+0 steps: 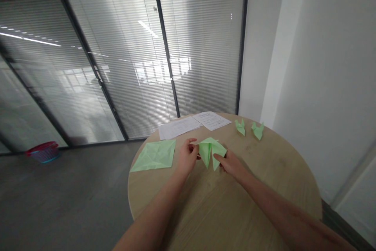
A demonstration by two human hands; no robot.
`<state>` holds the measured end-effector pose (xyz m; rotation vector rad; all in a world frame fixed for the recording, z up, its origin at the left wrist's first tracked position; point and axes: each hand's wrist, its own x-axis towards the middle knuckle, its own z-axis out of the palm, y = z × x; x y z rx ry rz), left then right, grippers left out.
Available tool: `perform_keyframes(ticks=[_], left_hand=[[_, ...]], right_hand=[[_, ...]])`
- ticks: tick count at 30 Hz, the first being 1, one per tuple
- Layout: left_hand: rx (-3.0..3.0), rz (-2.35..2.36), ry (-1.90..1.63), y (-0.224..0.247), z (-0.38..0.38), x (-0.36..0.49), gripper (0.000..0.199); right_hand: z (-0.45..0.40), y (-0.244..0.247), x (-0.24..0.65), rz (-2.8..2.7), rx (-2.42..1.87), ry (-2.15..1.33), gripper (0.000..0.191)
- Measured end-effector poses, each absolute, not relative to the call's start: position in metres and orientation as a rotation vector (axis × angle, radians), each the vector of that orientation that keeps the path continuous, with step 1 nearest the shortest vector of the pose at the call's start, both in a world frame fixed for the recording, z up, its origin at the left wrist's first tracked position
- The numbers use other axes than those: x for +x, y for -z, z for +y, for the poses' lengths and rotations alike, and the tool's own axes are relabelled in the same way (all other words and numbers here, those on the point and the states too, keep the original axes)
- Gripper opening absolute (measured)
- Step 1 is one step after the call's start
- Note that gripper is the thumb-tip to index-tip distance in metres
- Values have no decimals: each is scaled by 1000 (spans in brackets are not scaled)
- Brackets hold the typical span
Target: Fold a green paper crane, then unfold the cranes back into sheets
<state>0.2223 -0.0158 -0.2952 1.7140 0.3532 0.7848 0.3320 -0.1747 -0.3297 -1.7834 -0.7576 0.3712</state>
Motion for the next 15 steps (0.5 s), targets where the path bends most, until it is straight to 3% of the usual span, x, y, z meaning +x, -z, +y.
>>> perform_keyframes(ticks=[7,15], left_hand=[[2089,455,-711,309,-25,228,23],[2337,484,-755,299,-26,222,8]], right_hand=[[-171,333,331,-627,-1745,-330,30],[-173,337,345,-745,-1721,-112,25]])
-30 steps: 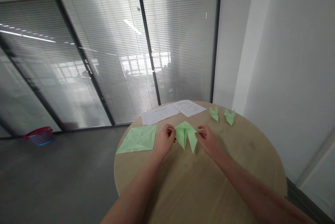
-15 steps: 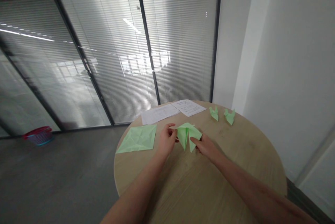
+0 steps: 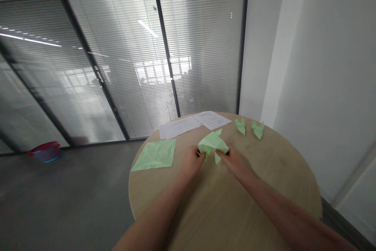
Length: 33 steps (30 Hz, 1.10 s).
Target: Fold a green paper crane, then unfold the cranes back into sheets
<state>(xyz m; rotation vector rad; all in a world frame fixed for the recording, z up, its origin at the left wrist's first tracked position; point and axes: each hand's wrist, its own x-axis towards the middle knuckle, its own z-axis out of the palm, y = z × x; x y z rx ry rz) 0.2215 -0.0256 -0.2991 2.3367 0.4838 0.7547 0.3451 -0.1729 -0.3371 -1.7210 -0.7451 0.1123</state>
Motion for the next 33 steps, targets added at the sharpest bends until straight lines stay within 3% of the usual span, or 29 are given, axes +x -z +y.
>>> perform_keyframes(ticks=[8,16,28,33], left_hand=[[2225,574,-935,292,0,218,13],[1943,528,-846,301,13,220,4],[1638,475,-800,299,14,222,17],[1597,440,-850,297,15,222,19]], right_hand=[[-171,348,358,-751,-1789,-127,3],[-178,335,352,-778,-1944,-37,1],[-181,334,351,-843,-1949,50,10],[-181,334,350,-864,-1893,13,3]])
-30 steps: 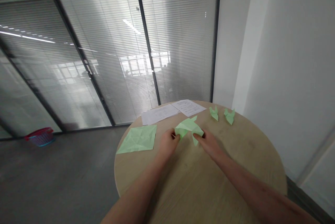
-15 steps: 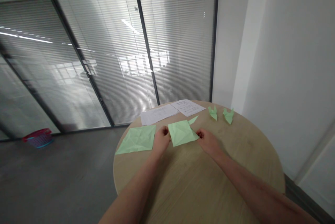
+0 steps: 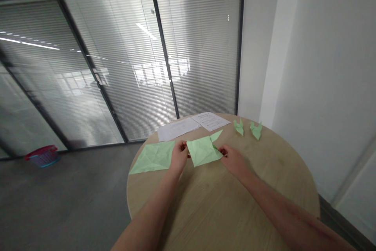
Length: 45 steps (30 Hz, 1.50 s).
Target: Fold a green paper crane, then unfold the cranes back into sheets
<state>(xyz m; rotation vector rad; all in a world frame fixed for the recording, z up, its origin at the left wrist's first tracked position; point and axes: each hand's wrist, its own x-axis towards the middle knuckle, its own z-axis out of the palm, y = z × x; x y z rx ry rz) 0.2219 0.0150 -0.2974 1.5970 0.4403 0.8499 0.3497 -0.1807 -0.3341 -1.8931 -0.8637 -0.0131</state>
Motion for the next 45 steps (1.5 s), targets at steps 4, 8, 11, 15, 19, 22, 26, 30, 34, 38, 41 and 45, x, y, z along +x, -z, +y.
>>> perform_keyframes(ticks=[4,8,11,15,19,22,26,30,34,38,41,45], left_hand=[[1586,415,-864,296,14,220,20],[1573,394,-820,296,11,220,29],[1510,392,-787,296,10,221,40],[1481,317,-759,294,10,221,35],[1531,217,-751,295,11,220,18],[1587,182,-729,296,11,219,14],[1676,119,-693,296,10,216,9],[1610,40,-615,293,7,213,11],[1362,28,-450,288,6,207,37],[1140,-27,-170,283,9,200,62],[1115,30,-104,286,9,202,68],[1232,126,-42,298,4,212,66]], right_hand=[[-178,336,349,-943,-1752,-29,8],[-172,341,351,-966,-1527,-164,26],[-170,343,351,-888,-1361,-286,25],[-171,340,348,-604,-1210,-462,23],[-173,336,345,-423,-1057,-615,32],[-173,336,345,-376,-1009,-626,33],[-170,340,349,-308,-993,-641,31],[-166,343,352,-222,-1003,-731,29],[-168,340,350,-303,-1009,-703,26],[-174,332,346,-413,-1013,-684,29],[-176,326,343,-525,-1017,-676,29],[-177,325,340,-636,-1027,-650,24]])
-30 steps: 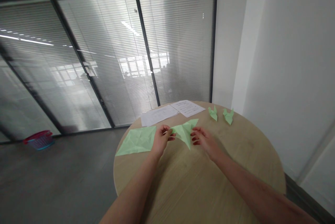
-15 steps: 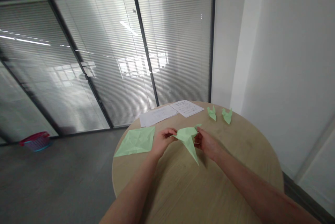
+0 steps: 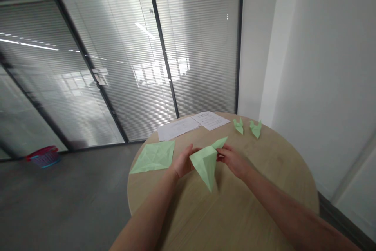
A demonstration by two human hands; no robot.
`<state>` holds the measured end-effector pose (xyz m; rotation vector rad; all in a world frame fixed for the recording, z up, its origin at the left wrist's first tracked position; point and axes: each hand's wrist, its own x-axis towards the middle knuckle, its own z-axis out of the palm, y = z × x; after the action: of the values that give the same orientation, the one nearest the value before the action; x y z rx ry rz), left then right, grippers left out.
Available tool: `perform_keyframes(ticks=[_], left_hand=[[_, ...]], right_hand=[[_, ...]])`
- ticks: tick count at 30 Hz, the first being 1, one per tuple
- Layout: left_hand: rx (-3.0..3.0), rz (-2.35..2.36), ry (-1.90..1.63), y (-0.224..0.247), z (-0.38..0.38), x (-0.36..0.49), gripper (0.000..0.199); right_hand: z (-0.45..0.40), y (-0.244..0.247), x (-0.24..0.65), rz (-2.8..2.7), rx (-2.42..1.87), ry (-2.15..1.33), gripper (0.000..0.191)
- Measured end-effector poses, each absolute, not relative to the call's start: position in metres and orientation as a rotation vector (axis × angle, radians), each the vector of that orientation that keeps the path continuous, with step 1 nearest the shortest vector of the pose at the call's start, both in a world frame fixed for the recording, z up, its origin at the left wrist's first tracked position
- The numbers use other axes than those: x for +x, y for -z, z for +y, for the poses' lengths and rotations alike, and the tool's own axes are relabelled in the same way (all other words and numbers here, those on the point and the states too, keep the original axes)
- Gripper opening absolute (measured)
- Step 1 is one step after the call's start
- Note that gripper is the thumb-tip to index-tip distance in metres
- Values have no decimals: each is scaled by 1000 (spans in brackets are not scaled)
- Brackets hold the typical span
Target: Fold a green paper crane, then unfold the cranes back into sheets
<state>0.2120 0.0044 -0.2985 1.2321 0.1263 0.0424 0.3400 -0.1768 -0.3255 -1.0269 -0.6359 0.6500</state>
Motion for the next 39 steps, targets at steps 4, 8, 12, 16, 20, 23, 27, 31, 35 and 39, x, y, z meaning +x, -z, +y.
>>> perform_keyframes(ticks=[4,8,12,16,20,23,27,31,35,39], left_hand=[[1381,160,-9,304,0,216,60],[1554,260,-147,300,-1,211,42],[1615,242,-205,298,-2,208,32],[1526,203,-149,299,-2,208,29],[1430,151,-89,297,-2,208,26],[1378,141,-105,295,-4,208,27],[1338,146,-104,293,-7,207,27],[1345,153,-111,295,-7,208,29],[1380,158,-120,297,-6,208,30],[1392,156,-125,296,-6,208,33]], right_hand=[[-177,328,338,-707,-1077,-630,18],[-177,326,336,-808,-1183,-560,17],[-178,322,332,-850,-1211,-536,18],[-178,321,329,-817,-1161,-592,20],[-177,323,328,-743,-1039,-707,21],[-174,326,329,-645,-1040,-842,26],[-169,333,326,-587,-1111,-1039,35],[-166,337,322,-629,-1040,-1062,29],[-169,332,322,-549,-965,-1054,28],[-173,326,328,-445,-889,-969,36]])
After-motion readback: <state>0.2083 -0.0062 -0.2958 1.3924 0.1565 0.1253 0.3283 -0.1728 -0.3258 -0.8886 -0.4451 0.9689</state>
